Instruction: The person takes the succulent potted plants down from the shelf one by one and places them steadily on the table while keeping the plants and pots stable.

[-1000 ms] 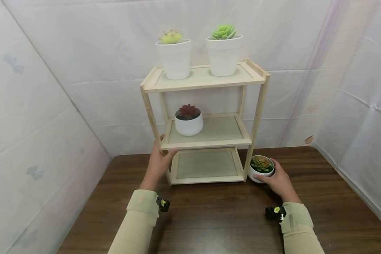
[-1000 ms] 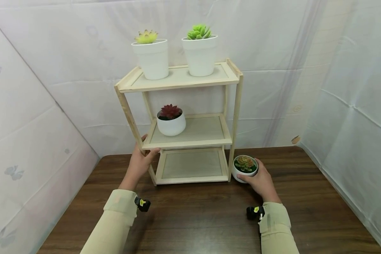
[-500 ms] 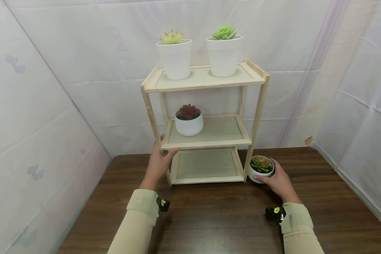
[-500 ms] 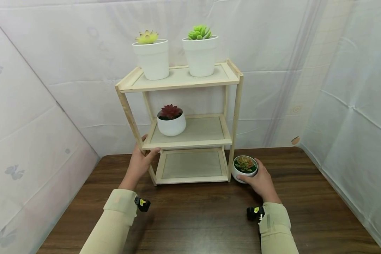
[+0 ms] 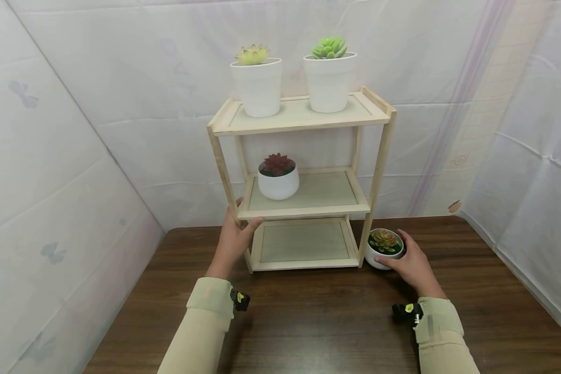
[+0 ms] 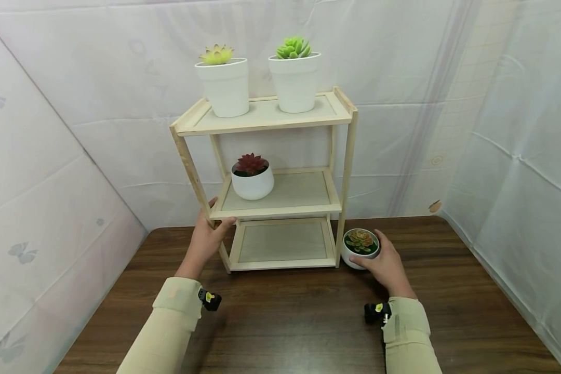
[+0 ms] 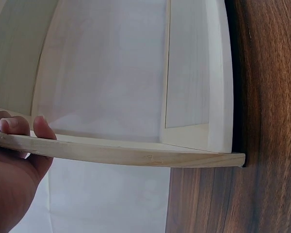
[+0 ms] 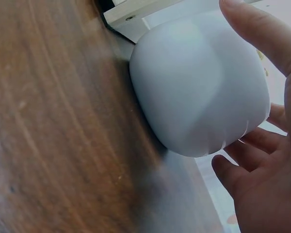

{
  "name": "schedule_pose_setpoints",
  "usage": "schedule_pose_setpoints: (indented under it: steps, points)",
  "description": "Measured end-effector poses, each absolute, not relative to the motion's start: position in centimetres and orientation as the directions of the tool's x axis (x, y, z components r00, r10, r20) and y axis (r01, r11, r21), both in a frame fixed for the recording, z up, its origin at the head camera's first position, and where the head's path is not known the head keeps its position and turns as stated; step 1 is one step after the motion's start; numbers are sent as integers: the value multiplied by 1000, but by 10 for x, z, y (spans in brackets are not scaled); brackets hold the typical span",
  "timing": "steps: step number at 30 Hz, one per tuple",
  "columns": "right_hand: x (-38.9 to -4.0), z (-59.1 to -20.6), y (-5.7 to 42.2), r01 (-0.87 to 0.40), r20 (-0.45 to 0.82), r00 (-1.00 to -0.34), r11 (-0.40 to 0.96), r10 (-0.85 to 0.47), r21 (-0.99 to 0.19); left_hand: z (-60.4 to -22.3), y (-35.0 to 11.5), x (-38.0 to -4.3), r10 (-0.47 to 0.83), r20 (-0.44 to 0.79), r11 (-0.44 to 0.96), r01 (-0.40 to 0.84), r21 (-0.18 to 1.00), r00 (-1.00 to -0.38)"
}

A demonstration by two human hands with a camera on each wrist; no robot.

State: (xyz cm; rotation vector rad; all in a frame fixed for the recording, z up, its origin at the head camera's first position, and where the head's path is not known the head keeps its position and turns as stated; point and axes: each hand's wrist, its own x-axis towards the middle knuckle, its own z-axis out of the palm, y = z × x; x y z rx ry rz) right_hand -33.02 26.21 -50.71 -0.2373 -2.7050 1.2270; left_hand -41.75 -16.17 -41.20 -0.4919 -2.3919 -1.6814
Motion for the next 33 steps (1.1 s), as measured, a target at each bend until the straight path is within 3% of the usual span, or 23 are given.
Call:
schedule_pose_setpoints:
  steps: [11,19,33]
  points:
    - [-328,-497,261,34,119,-975,649,190,-760,-407,-162,-414,160,282,322,321,891,-946]
    - [-325,-485,259,26,118,-975,627,188,-779,-381,-155,-391,185,267,320,315,894,-946]
    - [-319,-469,256,17,133,-972,626,192,-780,-382,-155,-392,186,272,318,320,893,-944]
